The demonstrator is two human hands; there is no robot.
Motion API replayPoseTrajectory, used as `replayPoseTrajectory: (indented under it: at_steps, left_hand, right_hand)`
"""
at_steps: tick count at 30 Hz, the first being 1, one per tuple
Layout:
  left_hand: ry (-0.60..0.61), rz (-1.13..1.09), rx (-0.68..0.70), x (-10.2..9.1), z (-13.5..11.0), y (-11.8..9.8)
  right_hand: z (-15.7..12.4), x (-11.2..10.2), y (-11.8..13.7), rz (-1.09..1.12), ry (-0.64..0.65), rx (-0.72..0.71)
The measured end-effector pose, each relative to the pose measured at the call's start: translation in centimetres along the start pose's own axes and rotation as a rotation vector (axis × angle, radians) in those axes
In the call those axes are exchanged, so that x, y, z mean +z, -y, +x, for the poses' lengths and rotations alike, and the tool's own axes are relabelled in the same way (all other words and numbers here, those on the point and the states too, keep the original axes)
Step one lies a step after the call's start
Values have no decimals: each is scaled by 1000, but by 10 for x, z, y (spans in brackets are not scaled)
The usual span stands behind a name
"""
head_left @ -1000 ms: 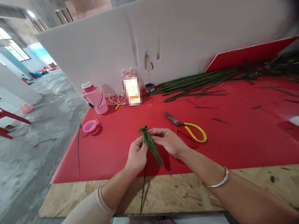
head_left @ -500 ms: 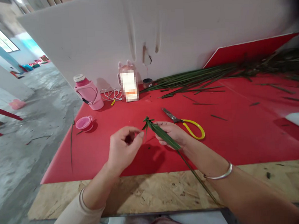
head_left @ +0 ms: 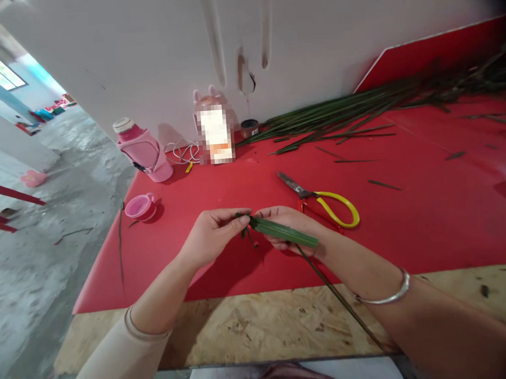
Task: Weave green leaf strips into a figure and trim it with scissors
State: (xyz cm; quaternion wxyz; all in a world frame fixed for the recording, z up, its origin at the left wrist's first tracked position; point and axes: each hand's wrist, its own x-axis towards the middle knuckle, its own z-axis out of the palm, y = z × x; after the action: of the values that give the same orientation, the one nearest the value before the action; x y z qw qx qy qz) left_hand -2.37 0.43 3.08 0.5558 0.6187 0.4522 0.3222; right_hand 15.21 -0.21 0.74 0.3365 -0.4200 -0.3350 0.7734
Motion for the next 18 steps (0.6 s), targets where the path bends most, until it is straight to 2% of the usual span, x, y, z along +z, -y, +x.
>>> replayPoseTrajectory:
  at_steps: [3,8,13,18]
  left_hand:
    - [56,-101,-92,-3,-1,4]
    - [-5,-213,-140,1,-2,11]
    - [-66,-379,-187,9,-3,9]
    - [-155,-324,-143,19,-4,5]
  right_hand:
    - [-1,-2,-1,-43,24,17]
    - [-2,-2,1,-166,9,8]
    - [-2,1,3,-201,54,-126]
    - [-3,4,0,-250,68,-221]
